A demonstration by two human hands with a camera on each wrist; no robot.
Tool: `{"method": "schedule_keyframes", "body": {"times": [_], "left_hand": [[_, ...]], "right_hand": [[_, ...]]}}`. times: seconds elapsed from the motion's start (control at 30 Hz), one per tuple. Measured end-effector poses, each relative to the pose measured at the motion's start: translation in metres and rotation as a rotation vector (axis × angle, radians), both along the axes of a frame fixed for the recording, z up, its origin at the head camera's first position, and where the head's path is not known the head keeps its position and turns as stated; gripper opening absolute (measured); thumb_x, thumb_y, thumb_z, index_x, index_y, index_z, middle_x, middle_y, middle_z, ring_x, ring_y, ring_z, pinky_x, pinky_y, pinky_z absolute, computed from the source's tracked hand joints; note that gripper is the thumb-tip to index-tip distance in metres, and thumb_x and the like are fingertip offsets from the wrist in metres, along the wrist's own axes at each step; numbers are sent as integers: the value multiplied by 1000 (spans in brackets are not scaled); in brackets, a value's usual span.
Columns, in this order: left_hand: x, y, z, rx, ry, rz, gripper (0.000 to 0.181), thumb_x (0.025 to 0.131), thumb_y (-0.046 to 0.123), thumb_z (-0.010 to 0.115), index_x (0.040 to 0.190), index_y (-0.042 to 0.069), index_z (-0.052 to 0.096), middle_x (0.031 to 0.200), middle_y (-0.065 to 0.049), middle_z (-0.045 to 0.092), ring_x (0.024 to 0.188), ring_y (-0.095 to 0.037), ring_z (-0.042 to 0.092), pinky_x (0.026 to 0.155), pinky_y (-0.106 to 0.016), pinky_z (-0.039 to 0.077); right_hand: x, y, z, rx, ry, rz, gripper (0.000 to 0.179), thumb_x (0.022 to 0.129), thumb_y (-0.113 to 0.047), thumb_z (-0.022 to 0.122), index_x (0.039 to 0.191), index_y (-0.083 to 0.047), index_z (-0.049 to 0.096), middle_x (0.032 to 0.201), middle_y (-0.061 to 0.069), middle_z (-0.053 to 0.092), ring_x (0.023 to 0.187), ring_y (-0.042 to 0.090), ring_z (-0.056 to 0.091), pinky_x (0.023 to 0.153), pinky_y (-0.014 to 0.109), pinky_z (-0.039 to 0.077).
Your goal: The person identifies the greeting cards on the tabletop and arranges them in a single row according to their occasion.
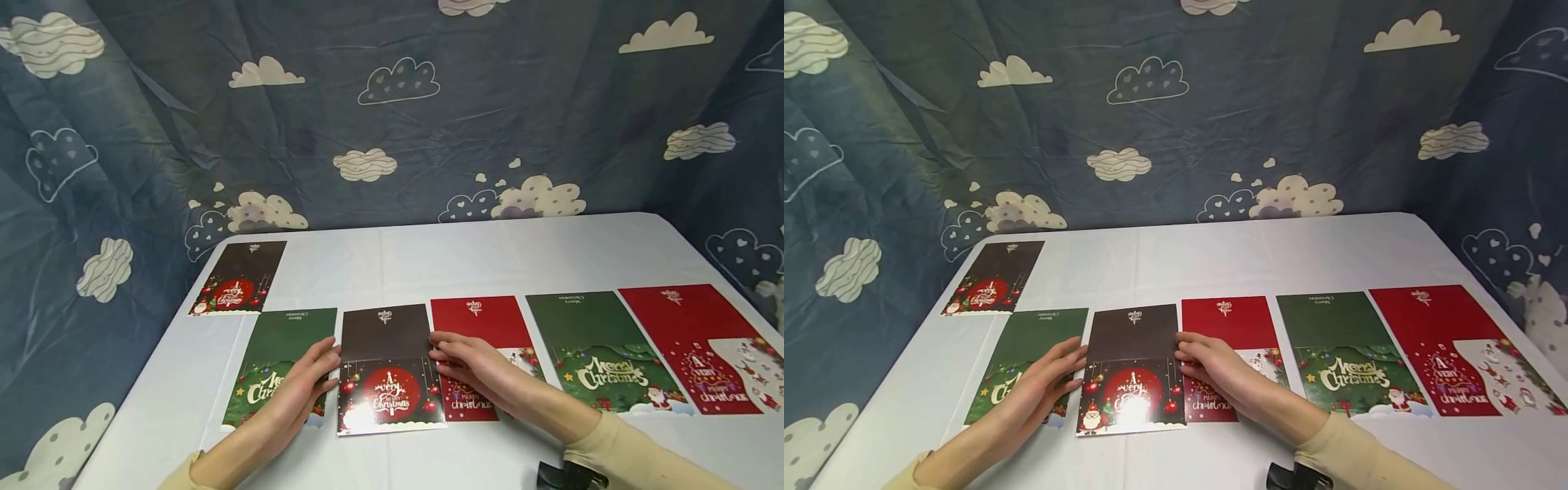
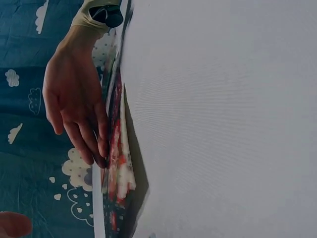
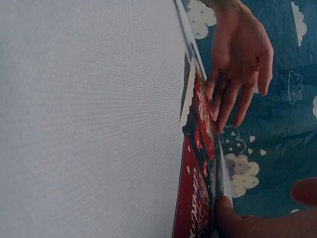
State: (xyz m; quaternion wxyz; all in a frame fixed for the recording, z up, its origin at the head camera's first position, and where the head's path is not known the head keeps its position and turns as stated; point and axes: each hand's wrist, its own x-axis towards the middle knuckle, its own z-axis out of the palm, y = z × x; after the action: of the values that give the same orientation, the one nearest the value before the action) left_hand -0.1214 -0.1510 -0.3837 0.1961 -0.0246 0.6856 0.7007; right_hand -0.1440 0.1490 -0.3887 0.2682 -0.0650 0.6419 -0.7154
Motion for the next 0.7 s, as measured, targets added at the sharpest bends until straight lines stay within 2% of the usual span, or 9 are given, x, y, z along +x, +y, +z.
{"method": "schedule_keyframes", "body": {"times": [0.2,0.4,0.5,0.7], "left_hand": [[-1,3,3,31,6,0,63,103,25,48,154,4,17,159,-19,17,144,-34,21,112,-51,30],[-5,-1,3,-20,-11,20,68,104,29,47,154,-4,15,156,-24,24,141,-38,28,111,-47,34],[-6,-4,3,-15,-30,20,68,104,28,46,154,-5,12,155,-26,28,140,-38,31,109,-46,38],[-6,-5,5,-15,-21,-15,72,103,32,47,155,1,7,156,-25,24,140,-38,30,108,-50,38]], "right_hand": [[-1,-1,0,16,9,-3,59,105,-24,48,148,11,28,150,27,32,129,30,47,102,31,45],[-1,-2,-2,25,19,-14,57,105,-21,46,148,12,28,152,27,30,129,31,47,102,31,45],[-1,-4,-3,47,30,-24,55,105,-18,46,148,12,29,152,28,30,129,32,46,101,31,45],[0,-7,-1,74,53,-40,53,105,-15,44,147,12,30,151,28,32,131,35,45,102,32,45]]}}
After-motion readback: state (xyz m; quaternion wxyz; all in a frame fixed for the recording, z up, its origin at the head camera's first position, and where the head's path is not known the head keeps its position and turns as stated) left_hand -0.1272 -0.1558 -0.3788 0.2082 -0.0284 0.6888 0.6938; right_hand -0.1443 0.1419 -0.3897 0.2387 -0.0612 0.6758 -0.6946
